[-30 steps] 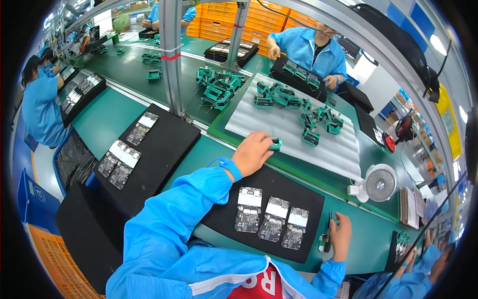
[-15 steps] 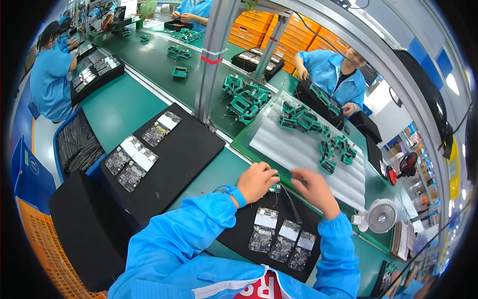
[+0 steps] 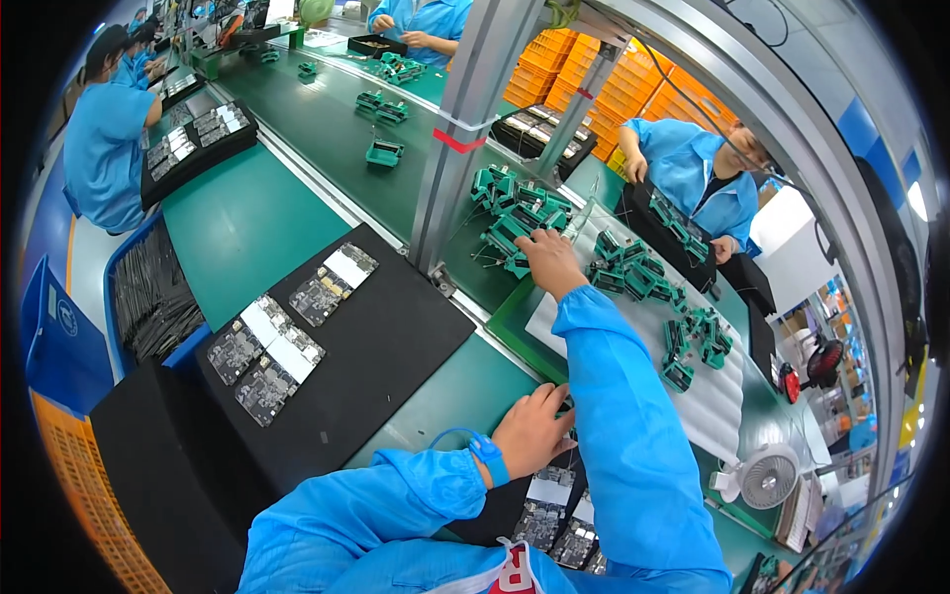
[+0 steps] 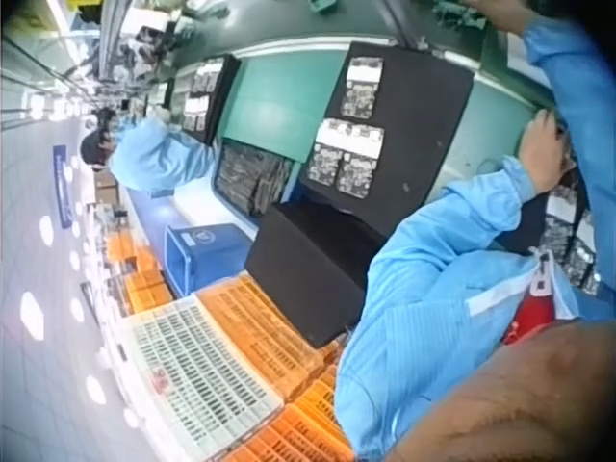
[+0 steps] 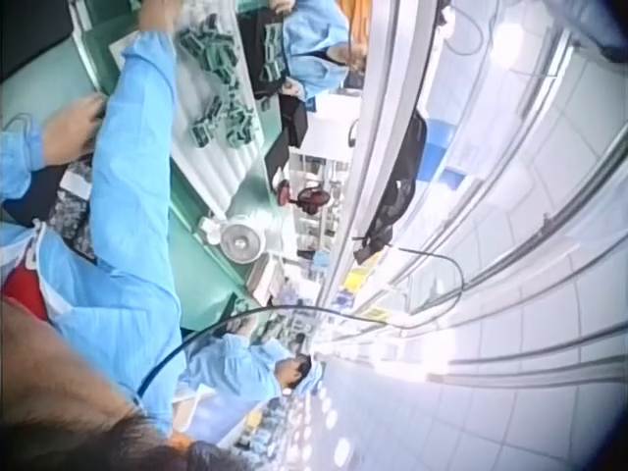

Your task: The person assembles electronic components onto PCBs by hand at a factory station, using tweezers to pick up components from a tray and place them into plastic housings.

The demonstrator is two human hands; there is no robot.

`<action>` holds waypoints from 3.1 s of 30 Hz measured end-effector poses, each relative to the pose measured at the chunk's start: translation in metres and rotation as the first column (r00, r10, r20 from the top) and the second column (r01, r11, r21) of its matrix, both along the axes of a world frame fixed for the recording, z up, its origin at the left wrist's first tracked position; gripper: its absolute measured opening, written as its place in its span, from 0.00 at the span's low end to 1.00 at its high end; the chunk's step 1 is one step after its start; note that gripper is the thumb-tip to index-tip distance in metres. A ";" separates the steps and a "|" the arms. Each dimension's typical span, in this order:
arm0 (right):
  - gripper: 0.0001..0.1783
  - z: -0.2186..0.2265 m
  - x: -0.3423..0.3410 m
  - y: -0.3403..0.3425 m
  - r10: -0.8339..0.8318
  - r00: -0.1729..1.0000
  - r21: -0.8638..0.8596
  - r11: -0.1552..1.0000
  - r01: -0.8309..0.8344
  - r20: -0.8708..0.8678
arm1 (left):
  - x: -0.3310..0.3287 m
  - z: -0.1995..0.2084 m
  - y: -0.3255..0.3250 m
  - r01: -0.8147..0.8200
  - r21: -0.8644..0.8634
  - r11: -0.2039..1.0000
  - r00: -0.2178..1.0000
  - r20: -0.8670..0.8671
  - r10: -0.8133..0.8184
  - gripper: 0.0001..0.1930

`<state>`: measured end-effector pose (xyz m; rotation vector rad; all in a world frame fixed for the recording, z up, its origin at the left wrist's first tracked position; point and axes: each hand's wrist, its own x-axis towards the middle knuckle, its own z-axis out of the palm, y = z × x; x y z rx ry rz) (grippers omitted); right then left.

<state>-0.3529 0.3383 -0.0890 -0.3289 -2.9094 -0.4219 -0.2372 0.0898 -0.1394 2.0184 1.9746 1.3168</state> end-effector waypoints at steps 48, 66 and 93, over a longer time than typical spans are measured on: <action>0.12 0.005 0.436 -0.119 -0.381 0.836 -0.816 0.563 -0.129 -0.395 | 0.041 0.107 0.045 0.195 0.173 0.965 0.954 0.193 -0.228 0.40; 0.15 -0.014 0.433 -0.088 -0.410 0.851 -0.524 0.829 0.197 -0.327 | 0.029 0.069 0.060 0.346 -0.513 0.786 0.756 -0.343 -0.557 0.47; 0.16 -0.004 0.577 -0.251 -0.862 0.389 -0.684 0.499 0.533 -0.325 | 0.144 0.038 0.072 0.540 -0.031 0.841 0.811 0.285 -0.510 0.30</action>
